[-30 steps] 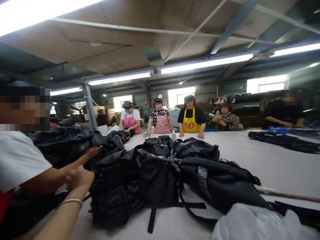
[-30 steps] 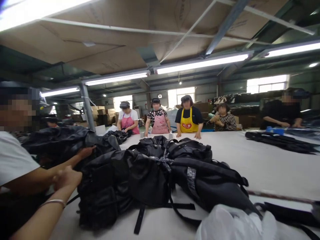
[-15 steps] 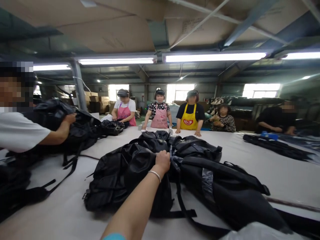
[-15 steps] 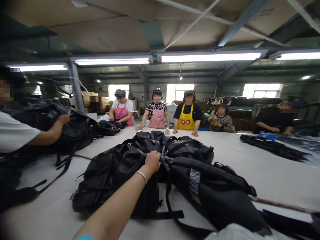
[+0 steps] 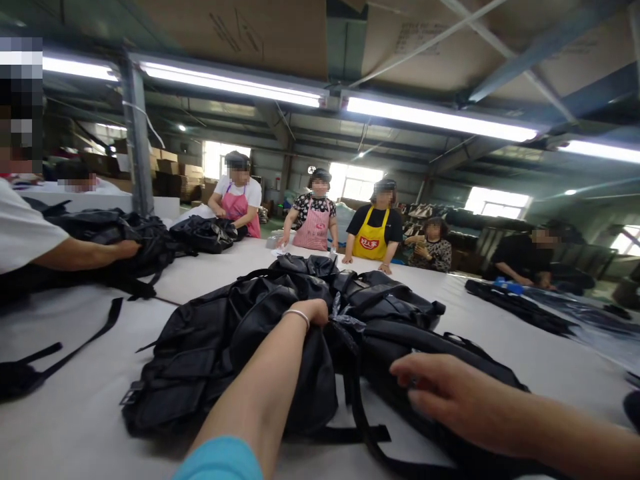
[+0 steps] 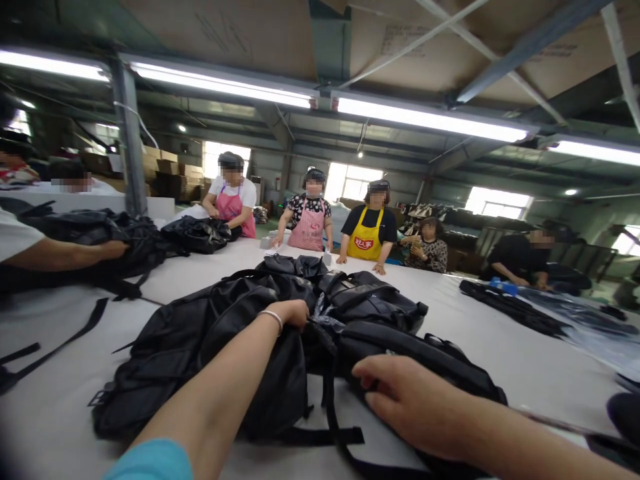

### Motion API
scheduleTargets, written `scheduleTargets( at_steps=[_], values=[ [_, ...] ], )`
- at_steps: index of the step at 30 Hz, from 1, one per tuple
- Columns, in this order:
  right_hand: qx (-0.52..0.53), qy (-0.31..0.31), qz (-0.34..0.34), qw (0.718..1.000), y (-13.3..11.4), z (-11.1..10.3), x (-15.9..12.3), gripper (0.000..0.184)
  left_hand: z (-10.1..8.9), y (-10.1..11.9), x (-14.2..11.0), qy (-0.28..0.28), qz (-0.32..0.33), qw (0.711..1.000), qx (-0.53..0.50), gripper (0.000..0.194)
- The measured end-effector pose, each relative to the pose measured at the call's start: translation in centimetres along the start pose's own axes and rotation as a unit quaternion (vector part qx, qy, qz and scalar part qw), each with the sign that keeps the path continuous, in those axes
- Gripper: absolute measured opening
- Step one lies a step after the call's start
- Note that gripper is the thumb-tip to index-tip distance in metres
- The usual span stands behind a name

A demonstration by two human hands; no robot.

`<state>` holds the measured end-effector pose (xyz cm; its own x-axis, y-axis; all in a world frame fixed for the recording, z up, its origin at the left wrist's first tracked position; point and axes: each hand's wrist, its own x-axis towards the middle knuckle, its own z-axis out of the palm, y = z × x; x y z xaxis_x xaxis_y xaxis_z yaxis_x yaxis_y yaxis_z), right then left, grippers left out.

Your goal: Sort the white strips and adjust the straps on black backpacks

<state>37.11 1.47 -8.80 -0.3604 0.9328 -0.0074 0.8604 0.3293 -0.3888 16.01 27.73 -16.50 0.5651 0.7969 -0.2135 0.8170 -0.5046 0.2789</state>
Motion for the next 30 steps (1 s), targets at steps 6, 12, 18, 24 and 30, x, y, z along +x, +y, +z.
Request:
scheduleTargets(
  at_steps=[6, 12, 18, 24, 30],
  values=[
    [-0.277, -0.168, -0.257, 0.911, 3.4, 9.4, 9.8, 0.045, -1.1, -3.0, -3.0, -0.097, 0.030, 0.995, -0.012, 0.006],
    [-0.275, -0.105, -0.361, 0.885, 11.3, 5.9, 13.8, 0.055, -1.7, -4.1, -3.4, -0.110, 0.035, 0.993, -0.036, 0.009],
    [-0.327, -0.076, -0.301, 0.892, 15.1, 5.5, 19.0, 0.044, -1.5, -2.4, -0.1, -0.108, 0.034, 0.993, -0.030, 0.011],
    [-0.231, -0.090, -0.226, 0.942, 13.5, 7.2, 20.9, 0.053, 0.3, -2.5, 1.6, -0.126, 0.025, 0.990, -0.051, 0.010],
    [-0.011, 0.084, -0.037, 0.996, 9.1, 9.9, 18.7, 0.018, 1.7, -3.0, 1.2, -0.120, 0.011, 0.990, -0.074, 0.018]
  ],
)
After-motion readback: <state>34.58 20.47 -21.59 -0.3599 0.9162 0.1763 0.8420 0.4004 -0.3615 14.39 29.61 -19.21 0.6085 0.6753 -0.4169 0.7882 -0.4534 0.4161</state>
